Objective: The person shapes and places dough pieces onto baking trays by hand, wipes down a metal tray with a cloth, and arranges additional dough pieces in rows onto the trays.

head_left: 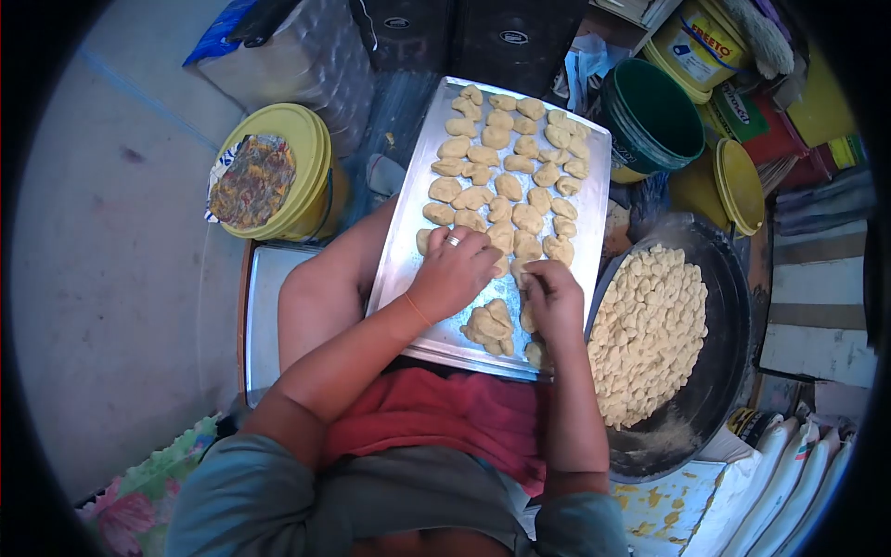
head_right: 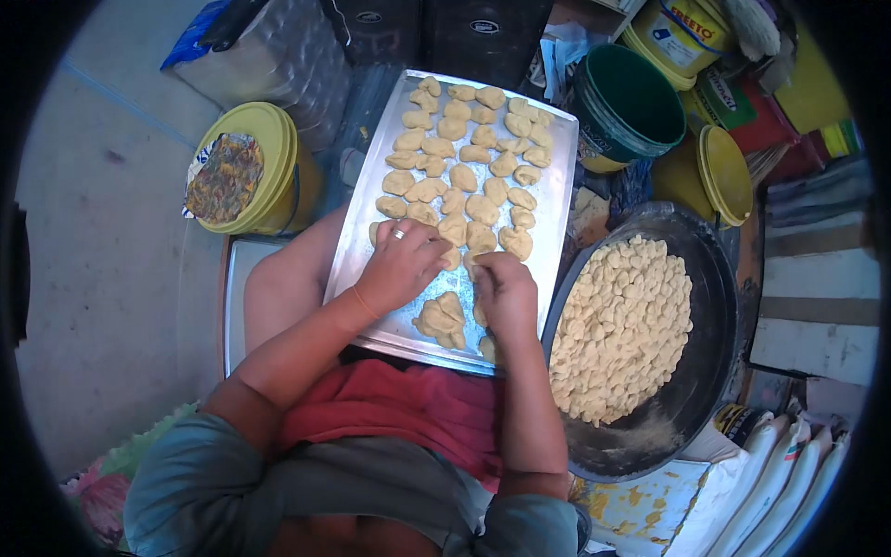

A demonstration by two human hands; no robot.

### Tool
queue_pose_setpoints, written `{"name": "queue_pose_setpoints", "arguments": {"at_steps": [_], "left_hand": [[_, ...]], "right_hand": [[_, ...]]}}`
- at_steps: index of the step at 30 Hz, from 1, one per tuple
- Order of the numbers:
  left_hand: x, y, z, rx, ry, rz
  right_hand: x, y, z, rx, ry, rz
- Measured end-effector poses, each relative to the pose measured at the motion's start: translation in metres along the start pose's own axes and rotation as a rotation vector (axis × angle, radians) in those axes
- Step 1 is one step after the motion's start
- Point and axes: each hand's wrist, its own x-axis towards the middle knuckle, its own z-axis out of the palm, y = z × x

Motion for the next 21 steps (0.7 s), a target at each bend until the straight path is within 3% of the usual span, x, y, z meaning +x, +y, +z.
{"name": "queue_pose_setpoints", "arguments": {"at_steps": [1,4,5,9,12,13,17,20,21], "left_hand": [[0.003,0.001,-0.002,-0.035,-0.015,0.040],[0.012,0.006,-0.007,-0.090,-0.091,0.137],[0.017,0.009,-0.004,-0.078,-0.136,0.162],[0.028,0.018,0.019,0.030,-0.219,0.171],[0.036,0.025,0.023,0.043,-0.214,0.110],[0.038,0.026,0.022,0.034,-0.201,0.085],[0.038,0.038,0.025,0.010,-0.067,0.133],[0.041,0.040,0.039,-0.008,-0.122,0.287],[0.045,0.038,0.043,-0.005,-0.167,0.310]], "right_hand": [[0.003,-0.001,-0.004,-0.126,-0.058,-0.140],[0.000,-0.012,-0.022,-0.150,-0.029,-0.113],[-0.004,-0.012,-0.030,-0.075,-0.035,-0.007],[-0.017,-0.008,-0.056,-0.275,-0.351,-0.028],[-0.016,0.009,-0.046,-0.044,-0.144,0.330],[-0.007,-0.004,-0.048,0.051,-0.125,0.581],[-0.005,0.001,-0.039,-0.310,-0.046,0.228],[-0.015,0.005,-0.047,-0.269,-0.071,0.180],[-0.017,0.002,-0.053,-0.277,-0.121,0.319]]}}
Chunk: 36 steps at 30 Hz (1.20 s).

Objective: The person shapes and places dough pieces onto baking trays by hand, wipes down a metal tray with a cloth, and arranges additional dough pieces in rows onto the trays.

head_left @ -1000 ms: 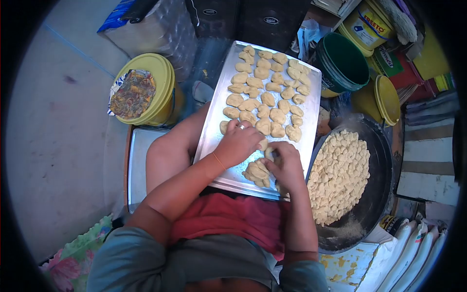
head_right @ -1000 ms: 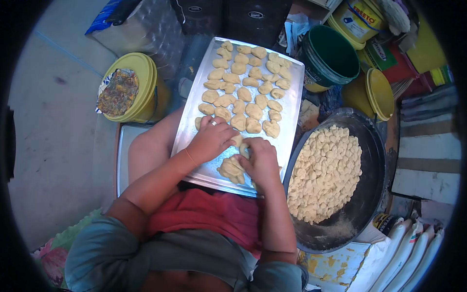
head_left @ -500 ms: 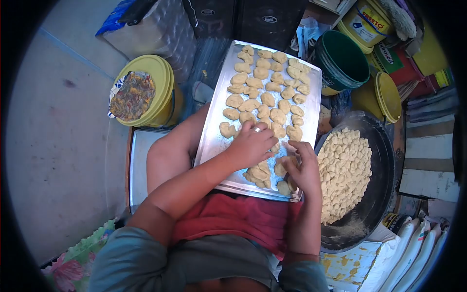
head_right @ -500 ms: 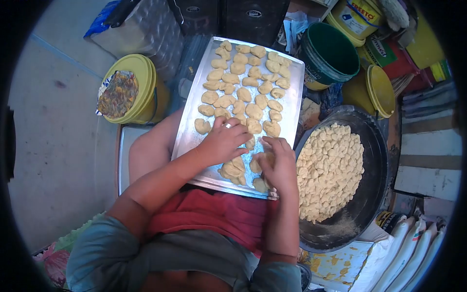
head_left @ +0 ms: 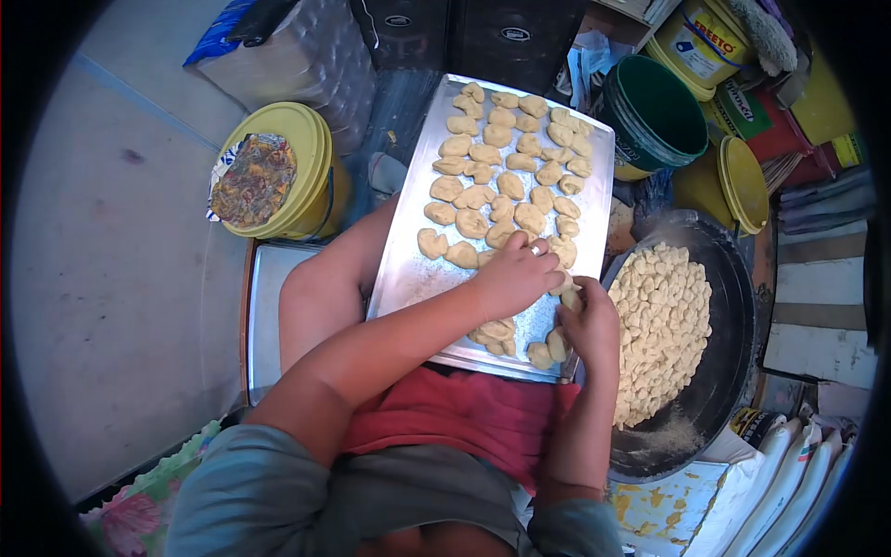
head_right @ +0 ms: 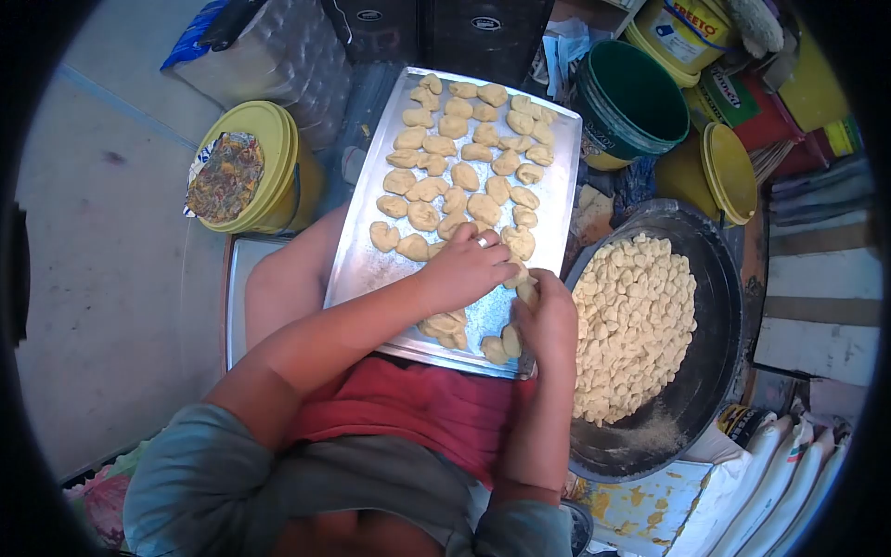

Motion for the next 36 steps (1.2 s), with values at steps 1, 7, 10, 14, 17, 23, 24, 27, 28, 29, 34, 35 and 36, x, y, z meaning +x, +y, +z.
{"name": "queue_pose_setpoints", "arguments": {"at_steps": [1,7,10,14,17,23,24,27,28,29,34,35,36], "left_hand": [[0.002,-0.002,0.003,-0.003,-0.043,0.023],[-0.020,0.010,-0.036,-0.127,-0.039,-0.127],[-0.075,0.009,-0.059,-0.299,-0.109,-0.241],[-0.124,0.000,-0.058,-0.442,-0.269,-0.342],[-0.142,-0.012,-0.066,-0.393,-0.236,-0.392],[-0.145,-0.024,-0.089,-0.368,0.032,-0.476],[-0.143,-0.022,-0.082,-0.405,0.035,-0.409],[-0.132,-0.006,-0.065,-0.529,-0.092,-0.199],[-0.128,0.005,-0.057,-0.488,-0.099,-0.165],[-0.126,0.012,-0.052,-0.445,-0.107,-0.133],[-0.136,-0.004,-0.063,-0.503,-0.091,-0.289],[-0.138,-0.006,-0.071,-0.524,-0.036,-0.312],[-0.139,-0.007,-0.074,-0.627,0.142,-0.278]], "right_hand": [[-0.002,0.005,-0.001,0.029,0.016,0.022],[-0.021,0.006,-0.001,0.209,0.182,-0.155],[-0.024,-0.014,0.014,0.361,0.233,-0.295],[-0.015,-0.058,0.040,0.413,0.119,-0.370],[-0.002,-0.082,0.071,0.382,0.020,-0.557],[-0.017,-0.085,0.043,0.123,-0.076,-0.386],[-0.022,-0.075,0.039,0.106,-0.117,-0.405],[-0.036,-0.061,0.040,0.226,-0.242,-0.306],[-0.039,-0.057,0.042,0.295,-0.283,-0.247],[-0.041,-0.050,0.047,0.366,-0.287,-0.191],[-0.035,-0.013,0.069,1.017,-0.232,0.082],[-0.036,-0.014,0.063,1.004,-0.202,0.066],[-0.036,-0.019,0.058,0.998,-0.170,0.011]]}}
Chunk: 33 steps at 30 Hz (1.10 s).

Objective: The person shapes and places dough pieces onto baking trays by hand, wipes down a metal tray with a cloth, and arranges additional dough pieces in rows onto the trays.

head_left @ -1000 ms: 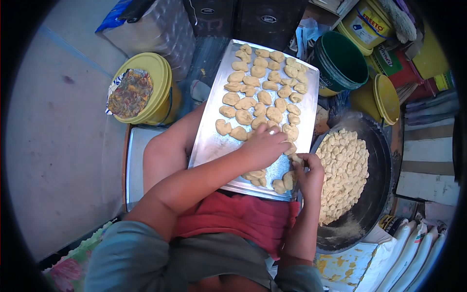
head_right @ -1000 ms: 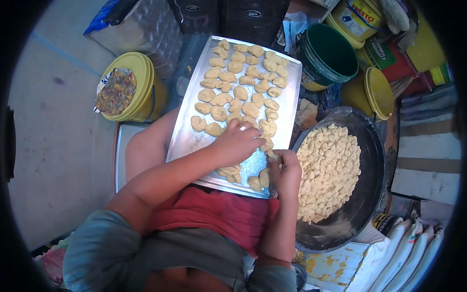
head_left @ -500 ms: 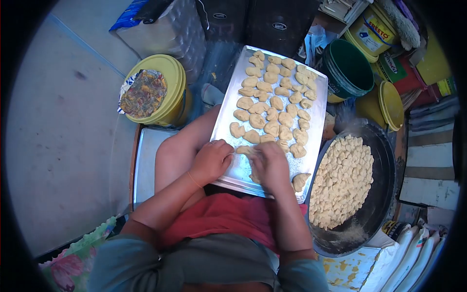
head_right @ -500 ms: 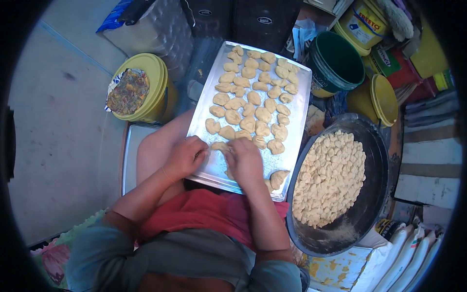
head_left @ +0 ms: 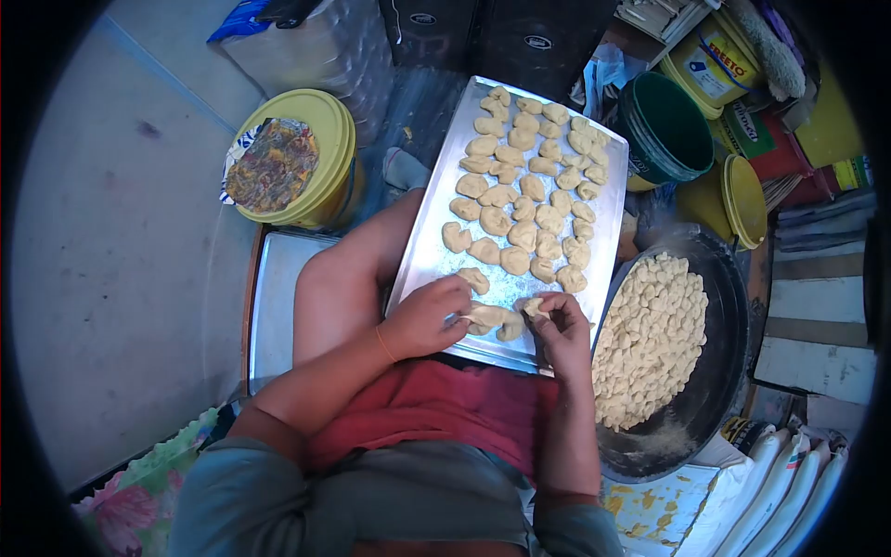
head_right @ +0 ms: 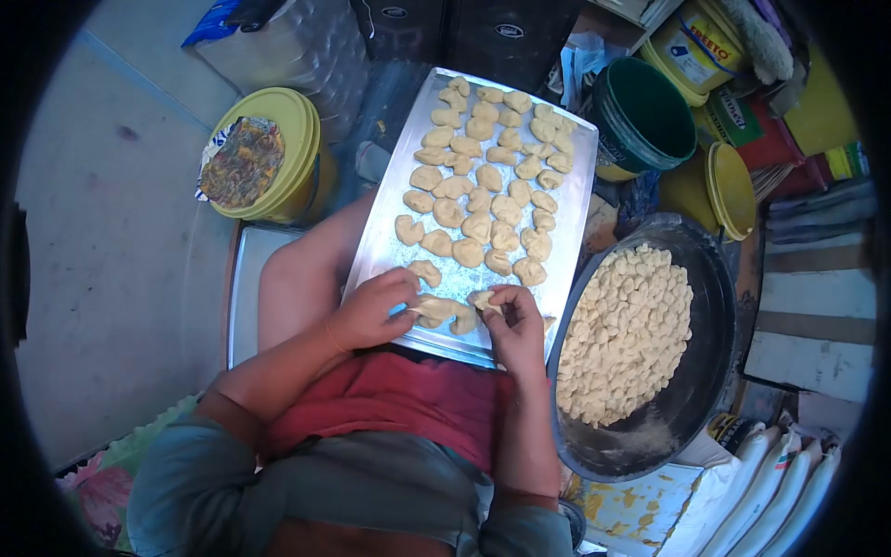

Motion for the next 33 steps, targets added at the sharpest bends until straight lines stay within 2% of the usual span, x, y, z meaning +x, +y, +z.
{"name": "queue_pose_setpoints", "arguments": {"at_steps": [3,6,8,11,12,15,16,18,21,22,25,26,30,31,33], "left_hand": [[-0.012,-0.011,-0.003,-0.343,-0.030,-0.346],[-0.016,-0.023,-0.005,-0.716,-0.040,-0.557],[-0.011,-0.018,-0.007,-0.818,0.009,-0.533],[-0.005,-0.010,-0.016,-0.907,0.079,-0.508],[-0.004,-0.009,-0.018,-0.927,0.101,-0.502],[-0.006,-0.010,-0.017,-1.266,0.132,-0.567],[-0.007,-0.009,-0.016,-1.316,0.144,-0.583],[-0.009,-0.005,-0.015,-1.422,0.168,-0.615],[-0.007,-0.006,-0.004,-1.595,0.129,-0.531],[-0.007,-0.006,-0.003,-1.615,0.114,-0.514],[-0.004,-0.001,-0.006,-1.662,0.102,-0.491],[-0.003,0.003,-0.009,-1.670,0.117,-0.501],[-0.008,-0.004,-0.011,-1.728,0.057,-0.430],[-0.009,-0.003,-0.013,-1.657,0.035,-0.466],[-0.013,0.001,-0.018,-1.514,-0.007,-0.535]], "right_hand": [[0.007,-0.003,0.007,-0.007,-0.014,-0.106],[0.012,-0.015,0.024,-0.155,-0.010,-0.139],[0.016,-0.024,0.044,-0.207,0.007,-0.146],[0.026,-0.028,0.067,-0.325,-0.017,-0.363],[0.025,-0.036,0.075,-0.280,-0.085,-0.320],[0.024,-0.021,0.076,-0.091,-0.198,-0.295],[0.020,-0.018,0.075,0.049,-0.215,-0.168],[0.012,-0.022,0.074,0.079,-0.230,-0.100],[0.006,-0.008,0.056,0.058,-0.221,-0.077],[0.006,-0.006,0.048,0.041,-0.217,-0.083],[0.010,-0.009,0.026,-0.255,0.000,-0.307],[0.007,-0.011,0.021,-0.179,0.034,-0.206],[0.012,-0.020,0.035,-0.083,-0.088,-0.299],[0.014,-0.024,0.045,-0.114,-0.081,-0.302],[0.022,-0.029,0.073,0.023,-0.066,-0.212]]}}
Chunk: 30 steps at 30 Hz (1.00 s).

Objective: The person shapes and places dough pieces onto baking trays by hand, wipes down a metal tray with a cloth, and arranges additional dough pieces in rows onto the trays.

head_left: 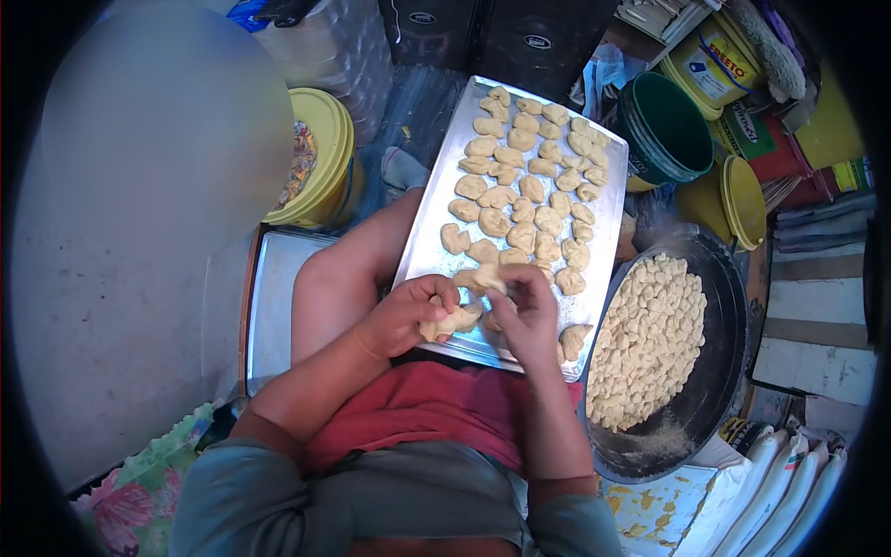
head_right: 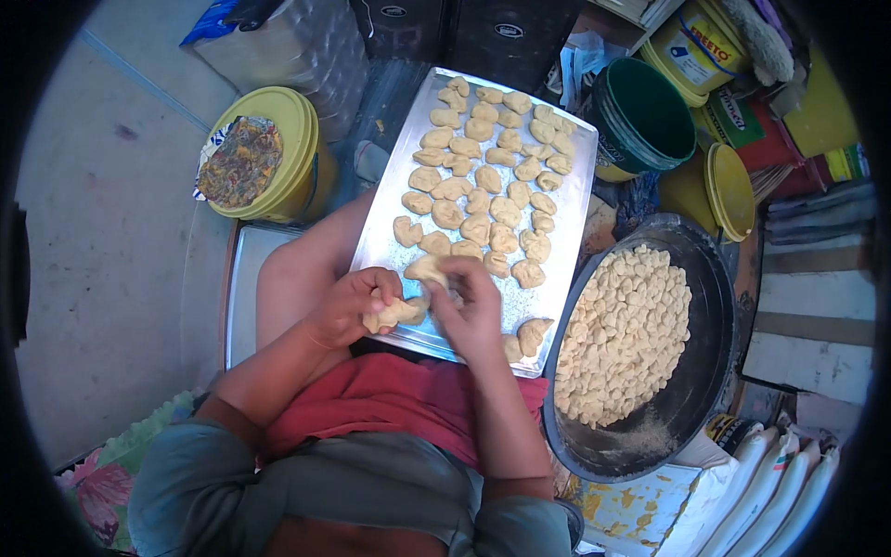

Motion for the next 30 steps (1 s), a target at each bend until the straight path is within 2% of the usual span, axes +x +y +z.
{"name": "queue_pose_setpoints", "arguments": {"at_steps": [2,3,6,9,12,13,16,19,22,25,28,30], "left_hand": [[-0.004,0.004,-0.006,0.353,0.029,-0.018],[-0.006,0.006,-0.009,0.530,0.043,-0.028],[-0.009,0.011,-0.019,0.774,0.078,-0.048],[-0.008,0.008,-0.033,0.976,0.258,0.091],[0.001,0.002,-0.037,0.749,0.334,0.175],[0.003,0.000,-0.043,0.784,0.300,0.223],[0.003,0.000,-0.043,1.027,0.340,0.189],[0.008,0.001,-0.034,0.951,0.346,0.180],[0.014,-0.005,-0.029,0.582,0.315,0.204],[0.007,0.004,-0.026,0.556,0.341,0.062],[0.001,0.008,-0.034,0.512,0.422,0.139],[0.001,0.010,-0.026,0.411,0.399,0.153]], "right_hand": [[0.017,0.002,0.019,-0.377,-0.067,-0.137],[0.028,0.010,0.025,-0.653,-0.132,-0.335],[0.034,0.023,0.033,-1.015,-0.242,-0.444],[0.018,0.012,0.024,-1.079,-0.200,-0.378],[0.012,0.022,0.002,-1.036,-0.214,-0.304],[0.012,0.023,-0.003,-1.016,-0.206,-0.321],[0.008,0.009,0.000,-0.995,-0.126,-0.374],[-0.004,-0.004,0.007,-1.010,-0.150,-0.319],[-0.019,0.001,0.025,-1.028,-0.223,-0.233],[-0.029,0.021,0.027,-1.028,-0.201,-0.229],[-0.034,0.015,0.011,-0.966,-0.136,-0.195],[-0.033,0.003,-0.003,-0.859,-0.094,-0.270]]}}
